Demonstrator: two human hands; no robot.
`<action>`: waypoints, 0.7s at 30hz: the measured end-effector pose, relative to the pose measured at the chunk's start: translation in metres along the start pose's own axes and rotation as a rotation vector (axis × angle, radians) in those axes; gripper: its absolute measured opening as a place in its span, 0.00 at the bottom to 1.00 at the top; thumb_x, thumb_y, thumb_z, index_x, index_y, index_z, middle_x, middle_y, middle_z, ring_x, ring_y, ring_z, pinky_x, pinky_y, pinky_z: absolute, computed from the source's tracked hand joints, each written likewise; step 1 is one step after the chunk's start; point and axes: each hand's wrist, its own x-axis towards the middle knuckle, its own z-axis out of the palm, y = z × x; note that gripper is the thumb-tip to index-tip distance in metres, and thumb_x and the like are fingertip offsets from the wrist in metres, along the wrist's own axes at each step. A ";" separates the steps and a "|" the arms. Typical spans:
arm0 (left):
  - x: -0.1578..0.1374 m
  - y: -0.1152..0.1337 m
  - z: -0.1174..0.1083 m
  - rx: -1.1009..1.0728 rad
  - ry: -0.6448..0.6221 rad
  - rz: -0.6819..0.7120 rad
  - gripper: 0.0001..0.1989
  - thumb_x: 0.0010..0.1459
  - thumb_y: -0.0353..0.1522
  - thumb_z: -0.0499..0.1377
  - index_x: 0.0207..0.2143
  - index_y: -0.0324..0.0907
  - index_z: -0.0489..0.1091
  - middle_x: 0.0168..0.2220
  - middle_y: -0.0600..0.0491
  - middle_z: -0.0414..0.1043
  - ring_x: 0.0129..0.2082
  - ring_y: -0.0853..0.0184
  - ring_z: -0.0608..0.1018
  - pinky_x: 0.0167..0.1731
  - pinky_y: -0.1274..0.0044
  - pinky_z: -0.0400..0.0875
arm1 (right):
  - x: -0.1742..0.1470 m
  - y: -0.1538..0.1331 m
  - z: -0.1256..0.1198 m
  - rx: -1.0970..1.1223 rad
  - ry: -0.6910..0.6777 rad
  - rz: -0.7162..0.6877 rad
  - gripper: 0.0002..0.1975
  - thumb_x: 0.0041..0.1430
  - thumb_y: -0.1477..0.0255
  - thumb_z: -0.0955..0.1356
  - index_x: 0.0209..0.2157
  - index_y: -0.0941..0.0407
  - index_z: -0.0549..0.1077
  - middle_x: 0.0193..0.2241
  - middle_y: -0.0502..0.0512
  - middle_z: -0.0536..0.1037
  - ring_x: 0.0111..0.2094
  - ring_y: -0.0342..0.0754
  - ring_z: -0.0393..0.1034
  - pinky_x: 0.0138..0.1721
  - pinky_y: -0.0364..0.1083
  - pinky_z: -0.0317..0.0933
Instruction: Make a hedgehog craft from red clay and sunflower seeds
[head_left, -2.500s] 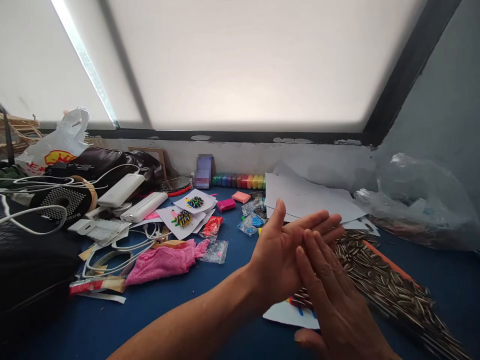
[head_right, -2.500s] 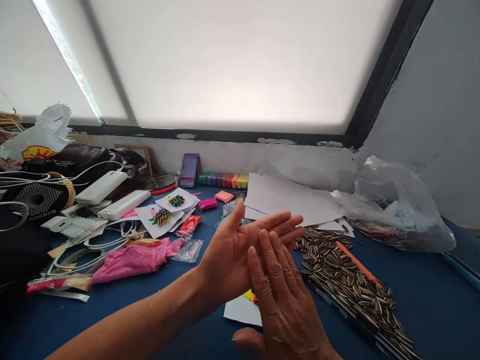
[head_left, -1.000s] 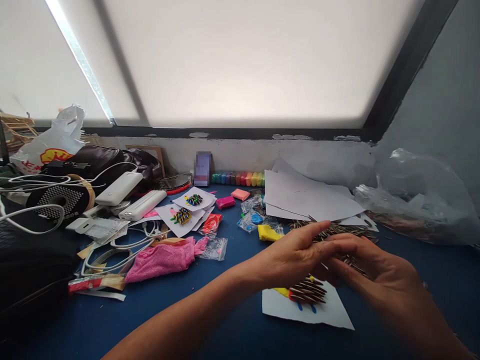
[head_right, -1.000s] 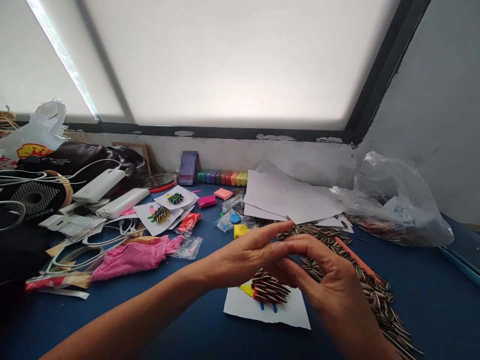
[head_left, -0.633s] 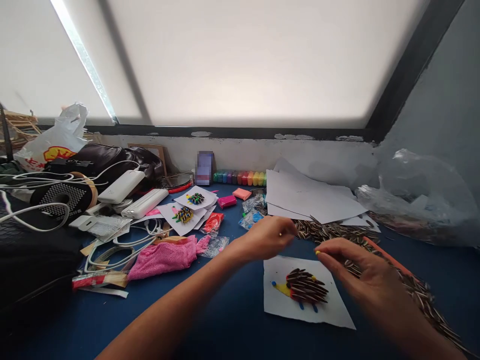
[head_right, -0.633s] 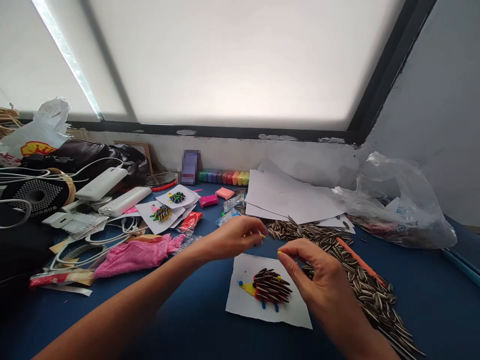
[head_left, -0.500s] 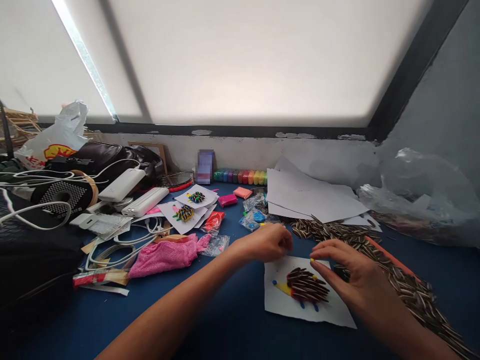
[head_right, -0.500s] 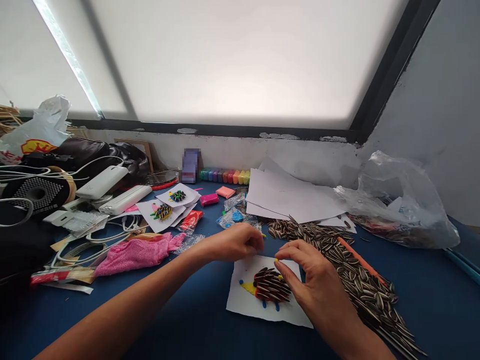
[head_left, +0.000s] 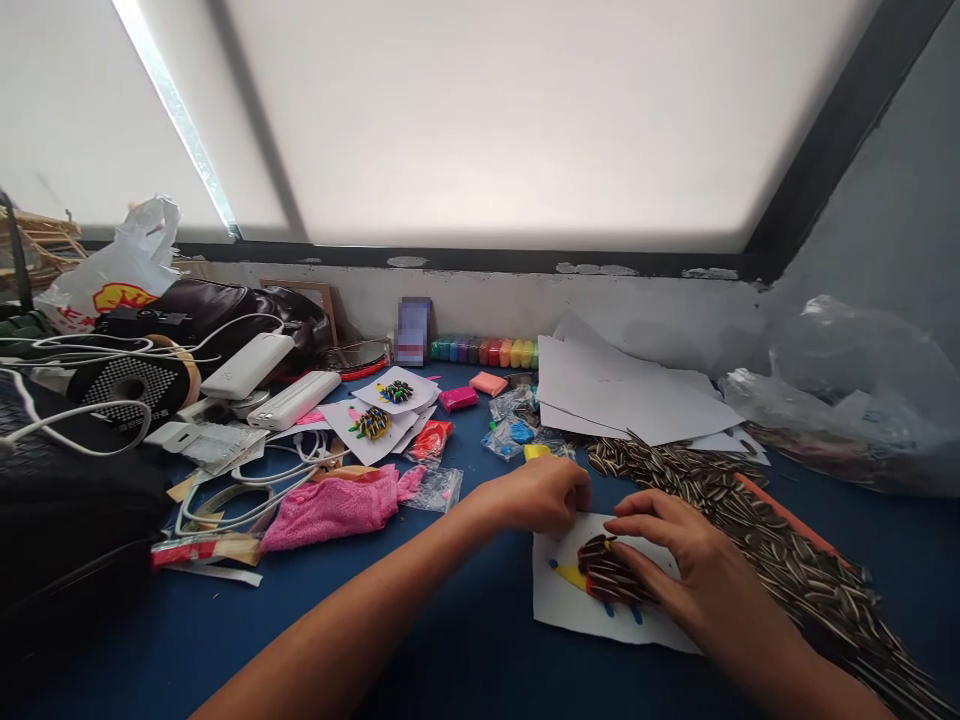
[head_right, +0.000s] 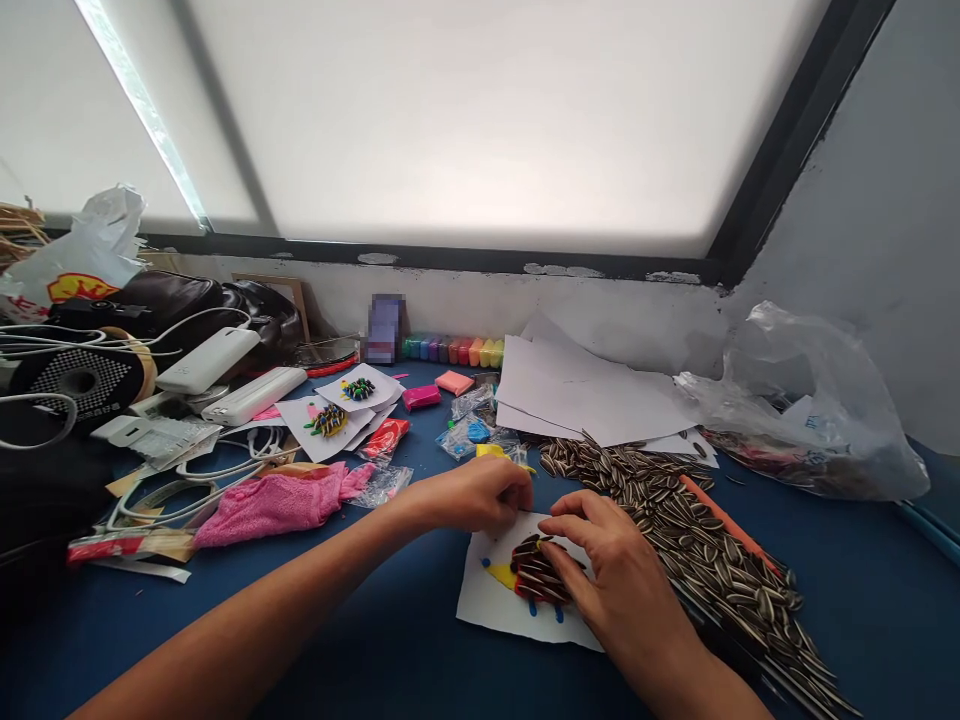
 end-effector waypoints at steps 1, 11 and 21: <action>0.000 0.000 0.000 0.000 -0.001 0.000 0.15 0.45 0.22 0.55 0.37 0.38 0.73 0.29 0.55 0.73 0.29 0.71 0.72 0.24 0.84 0.61 | 0.000 0.000 -0.001 0.003 0.003 0.000 0.08 0.59 0.70 0.66 0.35 0.53 0.78 0.37 0.57 0.76 0.39 0.52 0.73 0.40 0.51 0.69; -0.002 0.003 -0.002 0.011 -0.001 -0.018 0.14 0.46 0.23 0.54 0.37 0.39 0.72 0.30 0.55 0.72 0.29 0.71 0.71 0.24 0.83 0.60 | -0.001 -0.002 0.002 -0.038 0.003 -0.019 0.09 0.61 0.71 0.63 0.31 0.53 0.75 0.38 0.57 0.75 0.40 0.52 0.72 0.38 0.50 0.68; -0.002 0.004 -0.001 0.049 -0.005 -0.030 0.15 0.46 0.23 0.54 0.38 0.40 0.72 0.31 0.55 0.72 0.30 0.71 0.71 0.24 0.83 0.59 | -0.002 -0.001 0.003 -0.063 0.050 -0.039 0.08 0.60 0.71 0.63 0.31 0.53 0.74 0.38 0.57 0.76 0.40 0.52 0.72 0.38 0.50 0.68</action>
